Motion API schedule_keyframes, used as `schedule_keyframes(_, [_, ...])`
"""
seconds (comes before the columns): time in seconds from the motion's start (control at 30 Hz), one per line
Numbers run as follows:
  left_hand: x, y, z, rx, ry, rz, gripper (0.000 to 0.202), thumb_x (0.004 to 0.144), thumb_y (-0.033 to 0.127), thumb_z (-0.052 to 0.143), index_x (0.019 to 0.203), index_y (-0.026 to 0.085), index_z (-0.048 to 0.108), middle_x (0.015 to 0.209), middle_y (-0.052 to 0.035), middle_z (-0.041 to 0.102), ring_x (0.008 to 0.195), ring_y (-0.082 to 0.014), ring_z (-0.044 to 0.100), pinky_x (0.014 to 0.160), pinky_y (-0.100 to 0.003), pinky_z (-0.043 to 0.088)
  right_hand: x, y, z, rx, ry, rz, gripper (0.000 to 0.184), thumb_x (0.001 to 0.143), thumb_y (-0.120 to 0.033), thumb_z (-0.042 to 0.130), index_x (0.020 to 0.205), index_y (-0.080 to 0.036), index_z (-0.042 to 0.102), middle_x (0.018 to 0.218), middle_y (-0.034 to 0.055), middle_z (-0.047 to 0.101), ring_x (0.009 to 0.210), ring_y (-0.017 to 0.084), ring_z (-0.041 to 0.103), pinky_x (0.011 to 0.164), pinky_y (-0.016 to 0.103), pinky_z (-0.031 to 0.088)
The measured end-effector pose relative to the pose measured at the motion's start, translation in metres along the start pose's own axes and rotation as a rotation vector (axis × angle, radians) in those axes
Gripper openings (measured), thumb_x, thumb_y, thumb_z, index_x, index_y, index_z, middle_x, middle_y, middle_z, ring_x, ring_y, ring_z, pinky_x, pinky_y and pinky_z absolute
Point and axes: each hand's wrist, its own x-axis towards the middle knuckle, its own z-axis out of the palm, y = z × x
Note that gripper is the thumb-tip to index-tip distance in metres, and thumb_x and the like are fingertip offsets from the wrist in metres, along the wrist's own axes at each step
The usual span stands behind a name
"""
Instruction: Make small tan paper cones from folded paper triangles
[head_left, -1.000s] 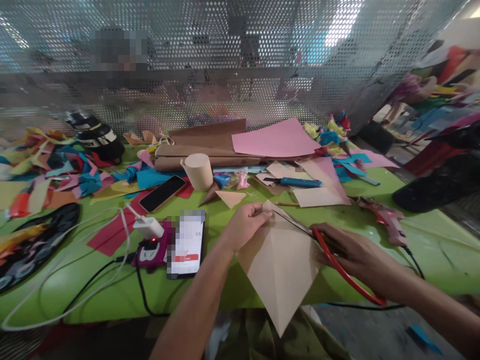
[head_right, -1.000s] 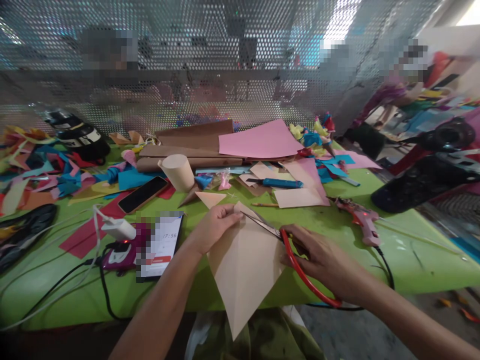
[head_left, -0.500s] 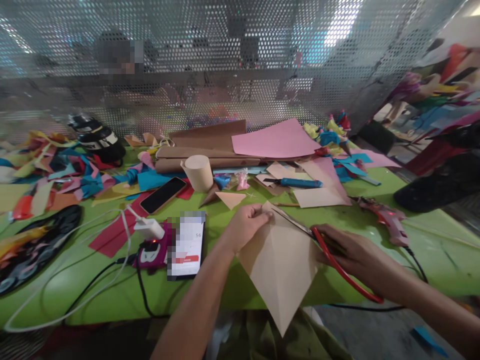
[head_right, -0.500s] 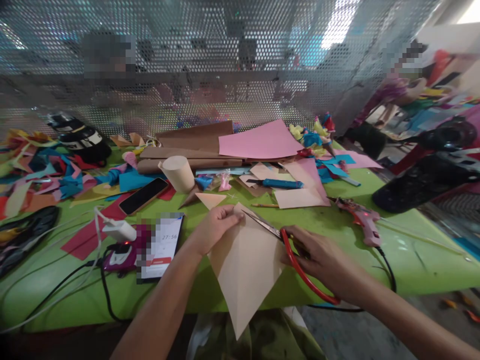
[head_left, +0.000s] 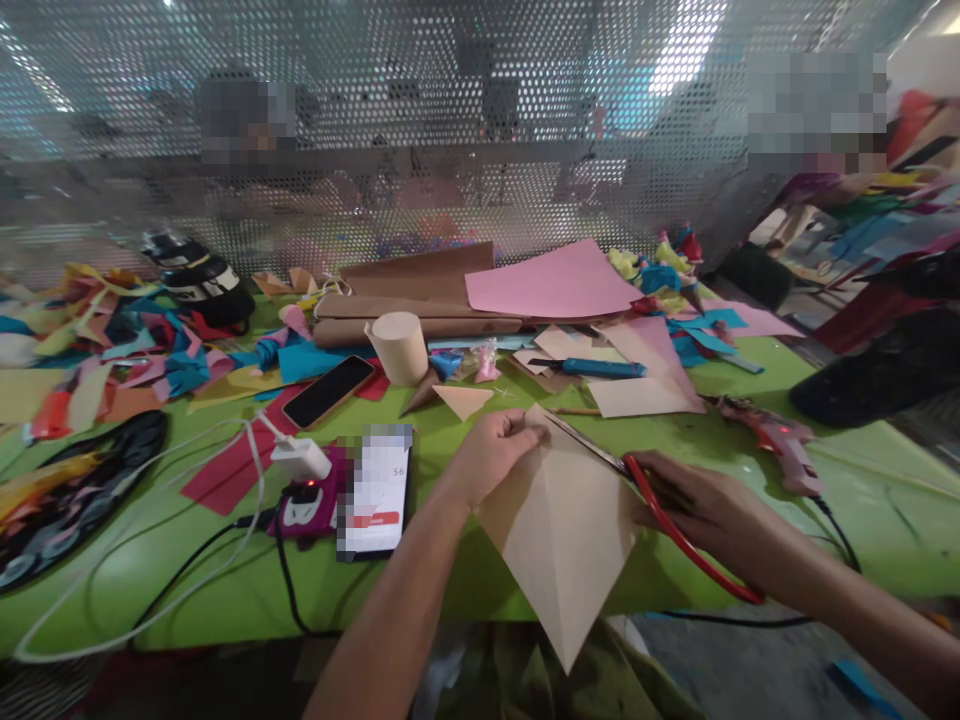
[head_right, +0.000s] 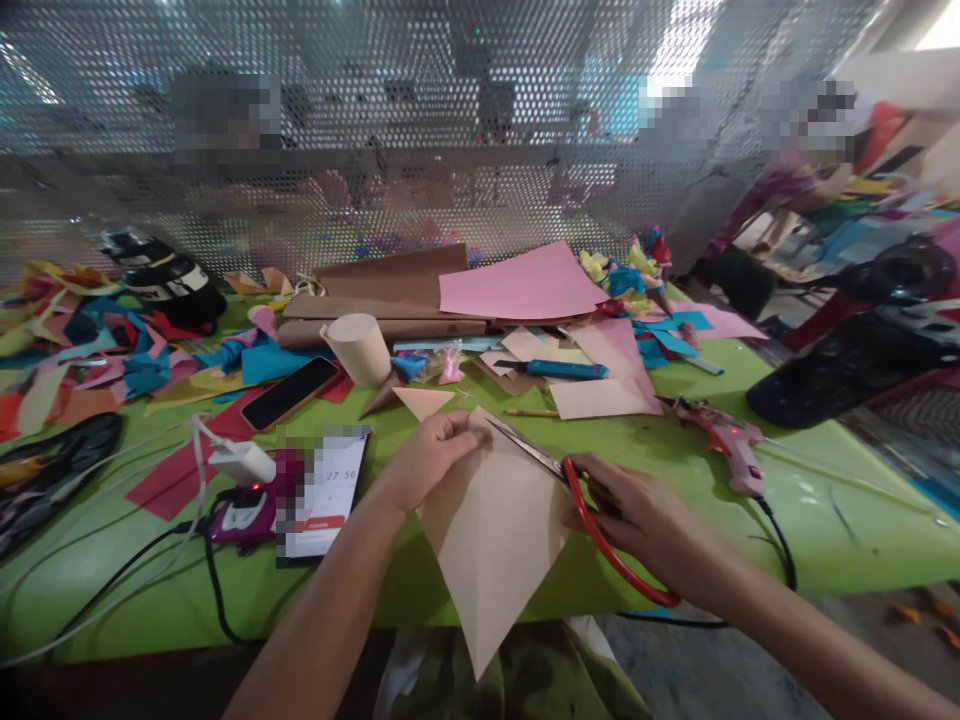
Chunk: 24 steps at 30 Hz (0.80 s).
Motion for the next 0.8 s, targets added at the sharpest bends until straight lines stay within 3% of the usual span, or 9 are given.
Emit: schedule_keyframes(0.8, [-0.0007,-0.002,-0.0021,0.052,0.006,0.01,0.025,0.077,0.042,0.069,0.079,0.017,0.068,0.078,-0.0037,0.068,0.068,-0.0163,0.058,0.065,-0.027,0.043,0.0042,-0.004,-0.0019,0.034,0.011,-0.009,0.038,0.088,-0.052,0.057,0.108,-0.02,0.064,0.077,0.0063,0.072,0.063,0.023,0.063,0.057,0.031,0.046])
